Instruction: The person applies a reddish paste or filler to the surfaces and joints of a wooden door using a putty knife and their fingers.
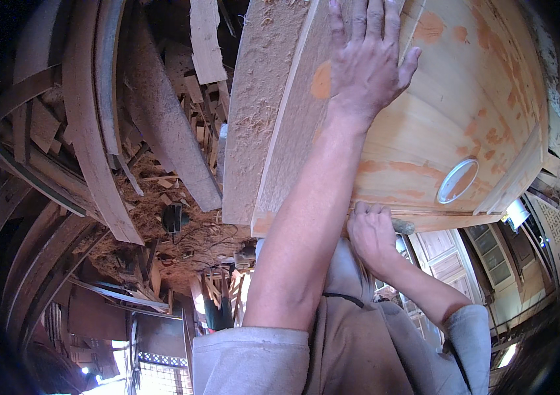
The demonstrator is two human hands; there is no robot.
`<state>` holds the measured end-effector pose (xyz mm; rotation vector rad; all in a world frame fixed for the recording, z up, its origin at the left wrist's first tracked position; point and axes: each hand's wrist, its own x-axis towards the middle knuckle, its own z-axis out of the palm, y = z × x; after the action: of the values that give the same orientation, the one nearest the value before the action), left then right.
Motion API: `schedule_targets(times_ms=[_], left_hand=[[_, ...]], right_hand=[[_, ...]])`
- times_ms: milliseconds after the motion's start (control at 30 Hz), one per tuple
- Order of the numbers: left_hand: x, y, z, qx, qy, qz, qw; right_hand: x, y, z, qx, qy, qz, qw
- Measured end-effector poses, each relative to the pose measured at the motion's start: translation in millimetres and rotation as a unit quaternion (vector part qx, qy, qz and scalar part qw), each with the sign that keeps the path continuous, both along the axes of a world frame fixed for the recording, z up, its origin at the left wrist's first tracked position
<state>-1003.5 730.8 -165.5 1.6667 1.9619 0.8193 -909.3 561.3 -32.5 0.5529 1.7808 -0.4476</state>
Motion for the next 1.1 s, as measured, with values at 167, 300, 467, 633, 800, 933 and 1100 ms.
schedule_targets(times_ms=[167,300,467,633,800,933,1100], left_hand=[[-7,0,0,-0.002,0.01,0.013,1.0],[-2,3,2,0.005,0.016,0.011,1.0],[-2,0,-1,0.015,0.04,0.015,0.999],[-6,0,2,0.041,0.051,0.023,0.998],[-20,-13,2,0.05,-0.014,-0.001,0.999],[-57,-64,4,0.158,-0.117,0.042,0.98],[-95,-195,28,0.021,0.006,0.213,0.977]], right_hand=[[-2,-18,2,-0.002,-0.007,0.05,0.999],[13,-27,-4,0.007,0.013,-0.022,1.0],[71,21,16,0.023,0.035,-0.273,0.961],[137,27,42,0.071,0.086,-0.389,0.915],[154,3,35,0.085,0.09,-0.448,0.886],[153,-31,39,0.043,0.194,-0.542,0.817],[137,-67,48,0.018,0.155,-0.598,0.786]])
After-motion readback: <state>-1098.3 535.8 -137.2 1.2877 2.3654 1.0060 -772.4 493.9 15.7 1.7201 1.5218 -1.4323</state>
